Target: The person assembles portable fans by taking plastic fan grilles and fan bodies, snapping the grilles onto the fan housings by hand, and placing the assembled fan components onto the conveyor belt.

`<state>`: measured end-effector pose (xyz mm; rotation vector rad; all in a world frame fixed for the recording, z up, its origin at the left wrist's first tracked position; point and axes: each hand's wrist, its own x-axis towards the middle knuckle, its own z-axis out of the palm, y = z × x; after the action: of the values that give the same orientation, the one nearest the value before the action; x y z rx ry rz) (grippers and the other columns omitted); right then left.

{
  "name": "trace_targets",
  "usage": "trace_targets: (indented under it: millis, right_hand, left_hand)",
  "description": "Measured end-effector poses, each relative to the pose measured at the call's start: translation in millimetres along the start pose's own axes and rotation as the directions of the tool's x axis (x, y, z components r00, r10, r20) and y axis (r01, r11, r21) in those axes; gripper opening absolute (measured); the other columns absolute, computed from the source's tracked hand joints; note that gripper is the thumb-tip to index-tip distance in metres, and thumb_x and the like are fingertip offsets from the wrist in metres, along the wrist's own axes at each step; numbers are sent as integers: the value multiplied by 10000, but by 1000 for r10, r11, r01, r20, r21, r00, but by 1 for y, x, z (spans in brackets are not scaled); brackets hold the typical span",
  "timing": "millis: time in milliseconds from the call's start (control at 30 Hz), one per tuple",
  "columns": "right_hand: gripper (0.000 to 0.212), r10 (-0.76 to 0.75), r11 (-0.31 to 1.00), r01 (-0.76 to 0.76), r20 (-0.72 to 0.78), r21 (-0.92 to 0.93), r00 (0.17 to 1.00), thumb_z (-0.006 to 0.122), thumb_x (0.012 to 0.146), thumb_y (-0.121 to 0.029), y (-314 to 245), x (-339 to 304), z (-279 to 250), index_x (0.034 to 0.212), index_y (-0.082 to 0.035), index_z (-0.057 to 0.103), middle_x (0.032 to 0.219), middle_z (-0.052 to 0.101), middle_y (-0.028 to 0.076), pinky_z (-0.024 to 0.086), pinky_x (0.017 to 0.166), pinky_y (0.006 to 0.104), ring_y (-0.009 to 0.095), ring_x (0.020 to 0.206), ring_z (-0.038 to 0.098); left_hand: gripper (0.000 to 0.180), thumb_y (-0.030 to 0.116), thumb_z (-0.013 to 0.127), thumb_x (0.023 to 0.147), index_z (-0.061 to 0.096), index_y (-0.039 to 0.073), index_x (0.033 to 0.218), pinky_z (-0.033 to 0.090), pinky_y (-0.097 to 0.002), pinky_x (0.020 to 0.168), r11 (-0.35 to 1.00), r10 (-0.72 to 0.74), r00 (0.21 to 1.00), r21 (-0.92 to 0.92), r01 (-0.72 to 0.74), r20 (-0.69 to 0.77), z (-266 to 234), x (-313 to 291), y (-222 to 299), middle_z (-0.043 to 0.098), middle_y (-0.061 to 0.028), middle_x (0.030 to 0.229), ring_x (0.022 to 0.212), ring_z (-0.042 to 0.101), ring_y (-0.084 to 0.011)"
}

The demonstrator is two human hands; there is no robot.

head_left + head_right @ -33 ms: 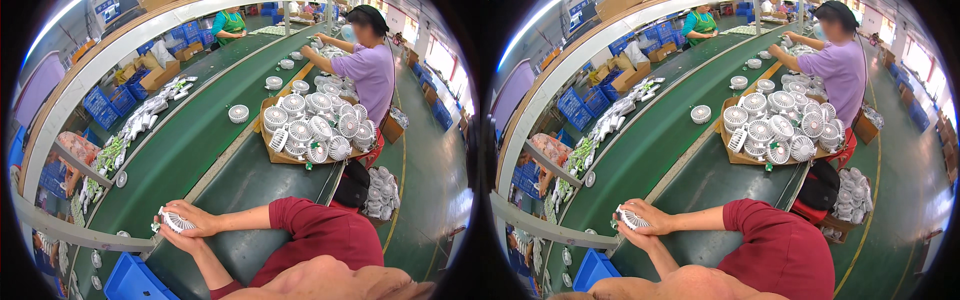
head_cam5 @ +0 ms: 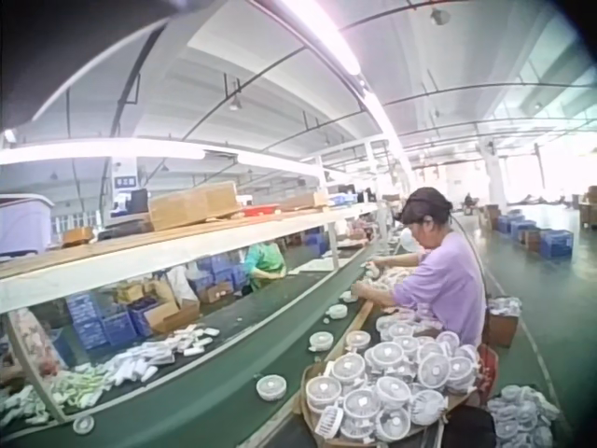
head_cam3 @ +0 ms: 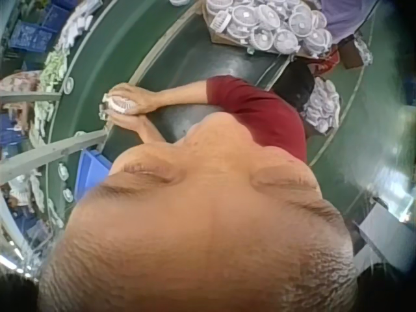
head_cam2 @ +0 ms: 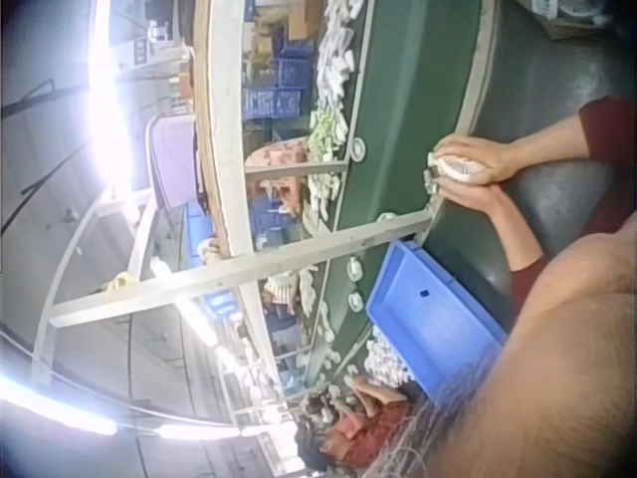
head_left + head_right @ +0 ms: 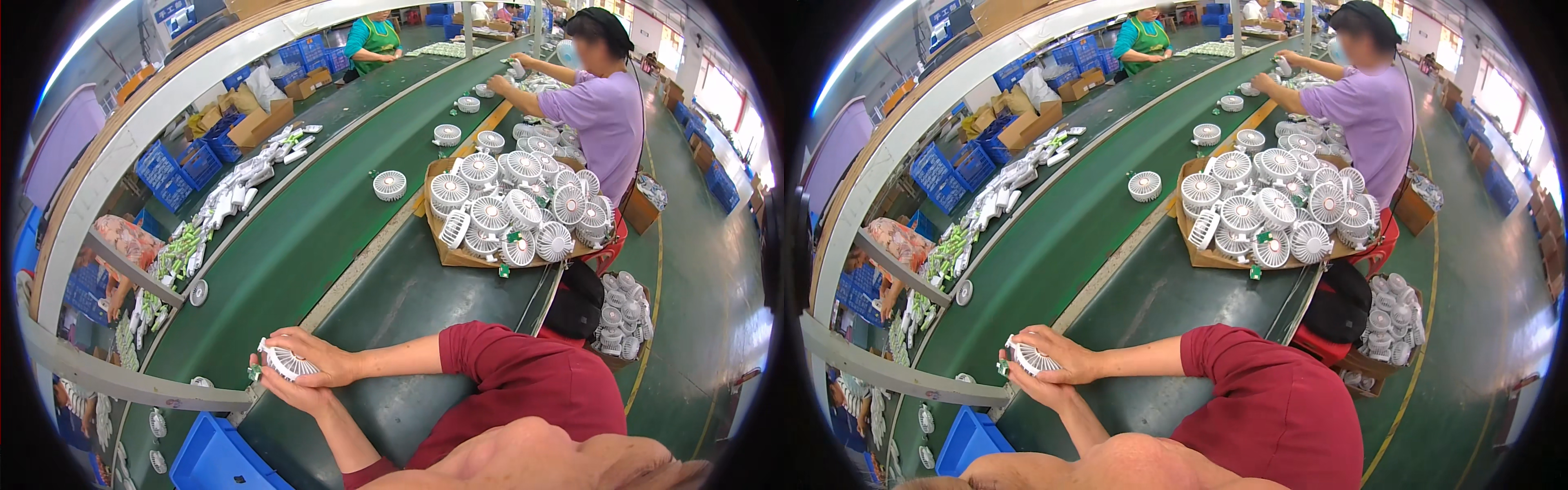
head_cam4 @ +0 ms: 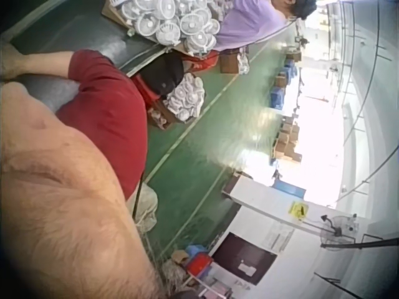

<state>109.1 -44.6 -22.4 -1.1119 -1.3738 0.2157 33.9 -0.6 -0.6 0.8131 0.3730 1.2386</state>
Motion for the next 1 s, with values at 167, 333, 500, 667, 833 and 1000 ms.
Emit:
trace_targets:
  millis: [167, 333, 500, 667, 833, 1000]
  right_hand:
    - [750, -48, 999, 48, 30, 14, 998, 597, 798, -369, 1, 5, -3, 1415, -63, 300, 1358, 350, 224, 294, 1074, 446, 371, 1287, 342]
    - [723, 85, 990, -64, 171, -126, 982, 713, 743, -312, 34, 11, -33, 1347, -33, 431, 1296, 460, 195, 317, 1067, 421, 355, 1263, 391]
    - [754, 37, 724, -245, -318, -645, 947, 808, 642, -304, 80, 14, -89, 1299, -123, 487, 1332, 433, 204, 334, 1042, 462, 382, 1277, 367]
    - [560, 38, 499, -371, -408, -783, 912, 737, 727, -199, 94, -1, -98, 1244, -138, 529, 1410, 343, 202, 262, 1060, 539, 391, 1344, 282]
    - [313, -74, 756, -87, -217, -648, 973, 663, 729, -71, 93, -2, -64, 1037, -84, 610, 1235, 531, 133, 433, 911, 437, 330, 1107, 506]
    - [183, 82, 833, -182, -208, -522, 975, 642, 731, -61, 110, -3, -64, 913, -39, 639, 989, 625, 116, 473, 829, 426, 327, 948, 564]
  left_hand:
    - [360, 300, 376, 986, 436, 78, 1264, 480, -399, 911, 999, 29, 999, -26, -29, 26, -12, 8, -7, 500, -142, 1213, 1110, 539, -273]
    - [410, 350, 390, 1006, 421, 50, 1284, 466, -353, 911, 974, -172, 981, 162, 155, 94, -38, 24, -41, 502, -105, 1247, 1135, 534, -207]
    - [375, 121, 443, 982, 382, 0, 1332, 399, -354, 1012, 850, -61, 988, 526, -23, 141, -73, 22, -84, 438, -171, 1356, 1233, 469, -251]
    - [350, 13, 468, 941, 432, -7, 1289, 422, -343, 987, 803, -16, 982, 588, -99, 187, -66, 17, -83, 486, -159, 1289, 1195, 497, -242]
    - [333, 15, 461, 944, 442, -9, 1275, 440, -331, 960, 820, -37, 986, 569, -63, 163, -65, 16, -80, 503, -144, 1263, 1163, 513, -228]
    - [306, 21, 463, 948, 463, -10, 1253, 452, -323, 938, 804, -52, 981, 590, -70, 187, -66, 18, -82, 513, -132, 1252, 1135, 529, -218]
